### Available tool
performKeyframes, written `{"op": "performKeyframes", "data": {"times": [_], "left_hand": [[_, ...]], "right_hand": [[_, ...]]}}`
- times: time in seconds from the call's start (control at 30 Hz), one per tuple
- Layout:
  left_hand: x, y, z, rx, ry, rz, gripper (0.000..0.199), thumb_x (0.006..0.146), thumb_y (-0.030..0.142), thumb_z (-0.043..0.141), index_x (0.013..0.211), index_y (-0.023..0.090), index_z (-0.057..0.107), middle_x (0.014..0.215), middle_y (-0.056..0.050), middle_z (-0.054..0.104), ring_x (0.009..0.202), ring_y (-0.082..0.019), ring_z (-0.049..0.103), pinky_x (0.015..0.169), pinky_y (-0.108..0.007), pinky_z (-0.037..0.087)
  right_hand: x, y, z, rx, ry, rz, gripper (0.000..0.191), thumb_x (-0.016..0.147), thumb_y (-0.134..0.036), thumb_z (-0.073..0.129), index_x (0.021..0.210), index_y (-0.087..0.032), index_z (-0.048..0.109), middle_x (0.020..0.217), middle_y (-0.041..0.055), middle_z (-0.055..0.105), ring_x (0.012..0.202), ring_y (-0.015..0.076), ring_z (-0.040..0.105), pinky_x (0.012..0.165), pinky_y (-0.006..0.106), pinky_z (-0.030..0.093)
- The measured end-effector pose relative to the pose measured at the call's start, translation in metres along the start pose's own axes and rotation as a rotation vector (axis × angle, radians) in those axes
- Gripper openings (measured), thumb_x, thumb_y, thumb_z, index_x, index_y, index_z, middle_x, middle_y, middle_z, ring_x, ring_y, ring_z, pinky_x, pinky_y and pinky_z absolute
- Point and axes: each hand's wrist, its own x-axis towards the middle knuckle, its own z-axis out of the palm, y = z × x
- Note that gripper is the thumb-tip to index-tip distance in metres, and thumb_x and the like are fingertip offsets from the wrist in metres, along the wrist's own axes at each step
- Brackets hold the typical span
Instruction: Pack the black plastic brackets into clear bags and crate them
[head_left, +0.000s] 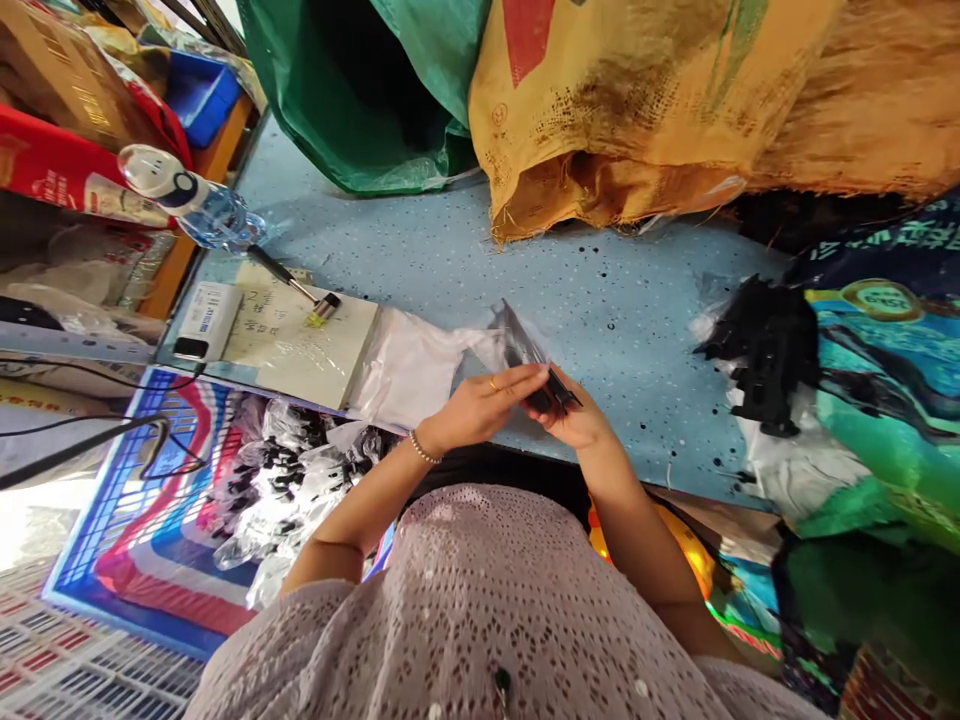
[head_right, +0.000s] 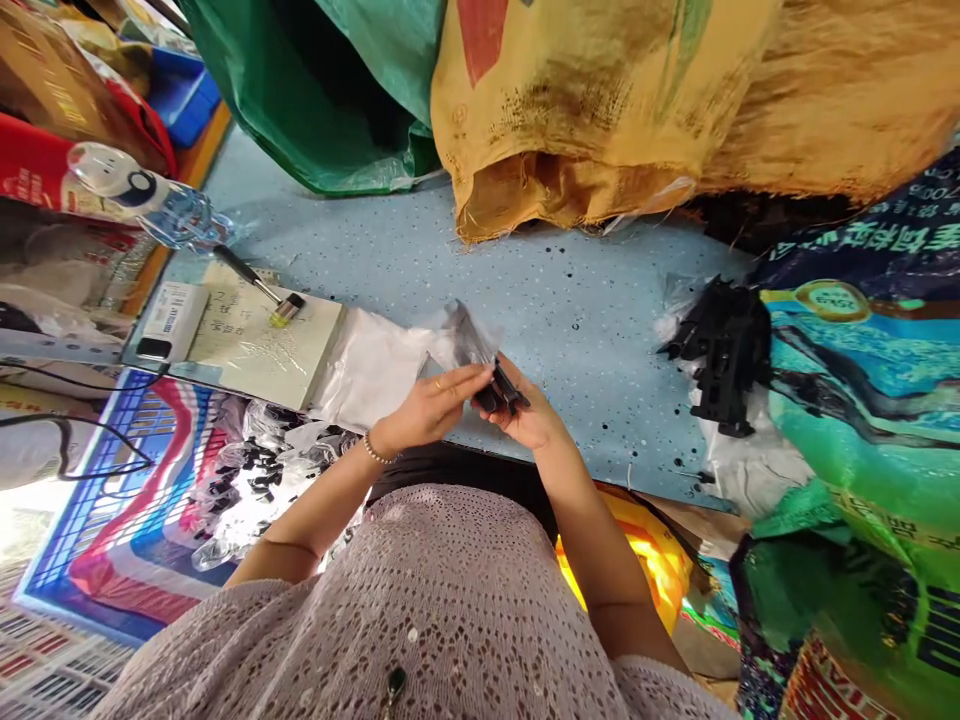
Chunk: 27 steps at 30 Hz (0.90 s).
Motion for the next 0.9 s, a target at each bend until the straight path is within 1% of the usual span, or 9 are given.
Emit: {"op": "performKeyframes", "data": {"times": [0.1,0.17,0.23,0.37,0.43,0.53,0.63,0.77,0.9], "left_hand": [[-0.002,0.0,0.001,0.008,0.1,-0.101,0.078,0.091,-0.001,0.04,0.16,0.033,0.031,0.15,-0.009,0.056,0.14,-0.021,0.056,0.114,-0.043,0.052],[-0.002,-0.003,0.003,0.058,0.252,-0.241,0.076,0.089,-0.001,0.041,0.158,0.029,0.035,0.144,-0.012,0.058,0.134,-0.022,0.058,0.111,-0.044,0.054],[-0.002,-0.003,0.006,0.078,0.319,-0.31,0.076,0.086,-0.001,0.043,0.157,0.025,0.034,0.137,-0.014,0.06,0.123,-0.022,0.063,0.1,-0.041,0.058],[-0.001,0.009,0.014,0.043,0.149,-0.152,0.069,0.084,0.004,0.049,0.149,0.026,0.04,0.128,-0.011,0.063,0.117,-0.022,0.065,0.092,-0.037,0.059],[0.001,0.011,0.013,0.064,0.139,-0.181,0.064,0.083,0.004,0.049,0.143,0.023,0.047,0.128,-0.012,0.063,0.12,-0.024,0.063,0.094,-0.038,0.057],[0.007,0.004,0.006,0.08,0.21,-0.301,0.042,0.085,0.006,0.047,0.123,0.018,0.059,0.107,-0.011,0.067,0.1,-0.021,0.065,0.085,-0.035,0.056],[0.014,-0.003,0.0,0.064,0.165,-0.273,0.016,0.091,0.014,0.05,0.099,0.02,0.063,0.094,-0.008,0.066,0.092,-0.021,0.064,0.086,-0.037,0.055],[0.02,-0.002,0.001,0.004,0.03,-0.177,0.012,0.095,0.02,0.052,0.089,0.022,0.063,0.103,-0.011,0.066,0.105,-0.022,0.063,0.094,-0.039,0.054],[0.024,-0.003,0.005,-0.011,0.26,-0.237,0.012,0.096,0.024,0.055,0.103,0.017,0.062,0.126,-0.017,0.06,0.116,-0.023,0.062,0.097,-0.04,0.055]], "right_hand": [[0.002,0.002,0.005,0.046,0.055,-0.124,0.061,0.072,-0.046,0.084,0.128,-0.033,0.062,0.08,-0.0008,0.075,0.061,0.0155,0.071,0.045,0.019,0.052],[0.001,0.007,0.007,0.047,0.06,-0.137,0.062,0.074,-0.052,0.082,0.13,-0.032,0.061,0.08,0.0001,0.075,0.058,0.0149,0.069,0.045,0.02,0.052],[0.001,0.012,0.008,0.018,0.059,-0.107,0.06,0.077,-0.06,0.077,0.128,-0.03,0.062,0.077,0.0011,0.074,0.056,0.0149,0.068,0.044,0.022,0.051],[0.001,0.017,0.009,-0.086,0.096,-0.168,0.06,0.08,-0.059,0.075,0.133,-0.037,0.058,0.073,-0.0035,0.071,0.056,0.0152,0.067,0.045,0.024,0.051],[-0.001,0.015,0.012,-0.122,0.108,-0.234,0.069,0.077,-0.054,0.079,0.139,-0.041,0.051,0.075,-0.0053,0.071,0.056,0.0158,0.067,0.047,0.025,0.052],[-0.005,0.008,0.016,-0.144,0.092,-0.283,0.081,0.071,-0.051,0.086,0.141,-0.043,0.045,0.084,-0.0039,0.075,0.063,0.0182,0.071,0.051,0.027,0.055],[-0.007,0.001,0.011,-0.132,0.09,-0.286,0.064,0.073,-0.052,0.084,0.129,-0.041,0.054,0.083,-0.0033,0.075,0.063,0.018,0.071,0.049,0.026,0.054],[-0.002,-0.005,-0.004,-0.097,0.071,-0.245,0.025,0.081,-0.052,0.074,0.093,-0.031,0.067,0.083,0.0009,0.072,0.06,0.0143,0.064,0.041,0.024,0.047],[0.002,-0.002,-0.001,-0.114,0.166,-0.338,0.026,0.079,-0.049,0.078,0.093,-0.031,0.067,0.09,0.0012,0.073,0.069,0.0165,0.067,0.05,0.027,0.053]]}}
